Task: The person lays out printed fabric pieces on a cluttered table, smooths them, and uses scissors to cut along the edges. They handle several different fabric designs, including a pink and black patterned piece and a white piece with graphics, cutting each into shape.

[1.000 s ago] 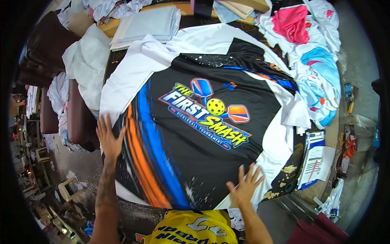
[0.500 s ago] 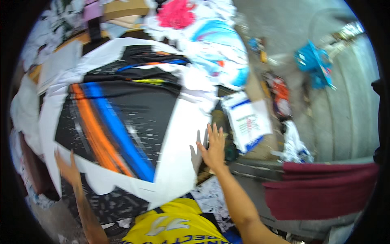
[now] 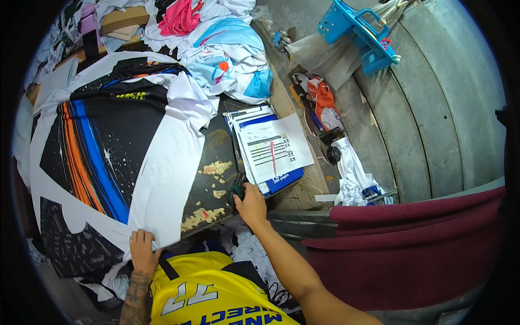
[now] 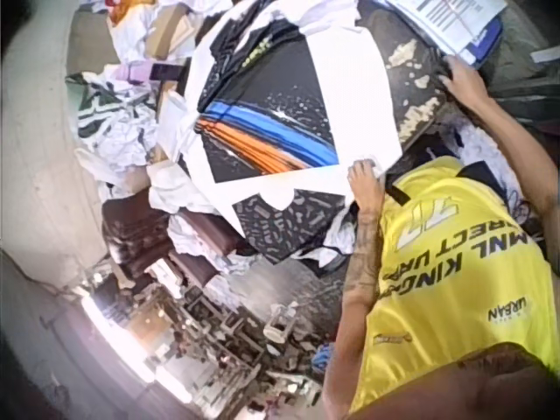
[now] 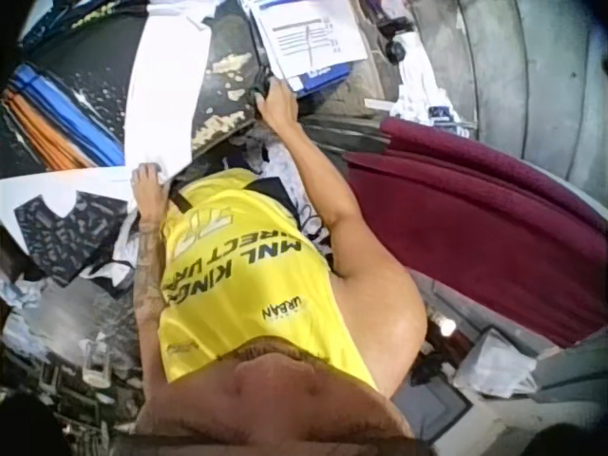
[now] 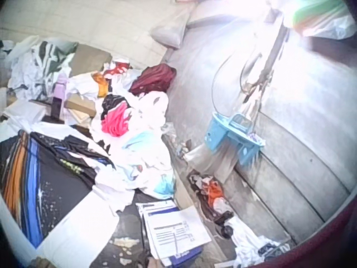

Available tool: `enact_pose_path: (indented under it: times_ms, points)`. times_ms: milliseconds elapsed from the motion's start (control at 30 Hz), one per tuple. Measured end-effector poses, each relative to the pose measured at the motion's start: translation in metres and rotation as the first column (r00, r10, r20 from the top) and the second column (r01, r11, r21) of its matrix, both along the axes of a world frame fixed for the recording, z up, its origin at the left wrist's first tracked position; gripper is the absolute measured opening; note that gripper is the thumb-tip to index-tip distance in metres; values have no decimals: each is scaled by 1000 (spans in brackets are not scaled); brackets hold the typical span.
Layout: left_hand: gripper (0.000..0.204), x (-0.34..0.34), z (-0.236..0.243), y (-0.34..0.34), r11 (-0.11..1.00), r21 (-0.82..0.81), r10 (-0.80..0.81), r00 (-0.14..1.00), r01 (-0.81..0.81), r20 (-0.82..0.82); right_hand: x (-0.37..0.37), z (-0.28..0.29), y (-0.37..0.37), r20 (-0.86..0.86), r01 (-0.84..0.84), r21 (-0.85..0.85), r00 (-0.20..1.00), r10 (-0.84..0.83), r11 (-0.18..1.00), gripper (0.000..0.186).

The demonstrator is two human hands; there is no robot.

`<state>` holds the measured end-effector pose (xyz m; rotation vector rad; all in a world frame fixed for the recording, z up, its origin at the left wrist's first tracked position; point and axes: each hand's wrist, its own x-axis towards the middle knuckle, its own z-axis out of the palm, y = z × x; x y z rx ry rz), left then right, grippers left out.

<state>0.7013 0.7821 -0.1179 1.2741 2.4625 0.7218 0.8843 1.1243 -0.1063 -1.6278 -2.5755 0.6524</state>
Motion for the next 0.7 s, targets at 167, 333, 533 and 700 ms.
enact_pose_path:
  times_ms: [167, 333, 533, 700]
  points:
    - [19, 22, 1, -2, 988, 153, -7, 1000, 11, -24, 4, -2, 17, 3, -96, -35, 995, 96, 995, 45]
    - [38, 36, -4, 7, 967, 82, 250, 964, -243, -85, 8, -8, 21, -73, -173, 5, 982, 172, 985, 45]
    - [55, 27, -14, 12, 975, -27, 215, 970, -219, -114, 11, -16, 21, -93, -176, 57, 979, 181, 983, 48]
    - [37, 27, -21, 2, 972, -6, 233, 972, -233, -2, 10, -15, 24, -86, -200, 50, 975, 204, 979, 47]
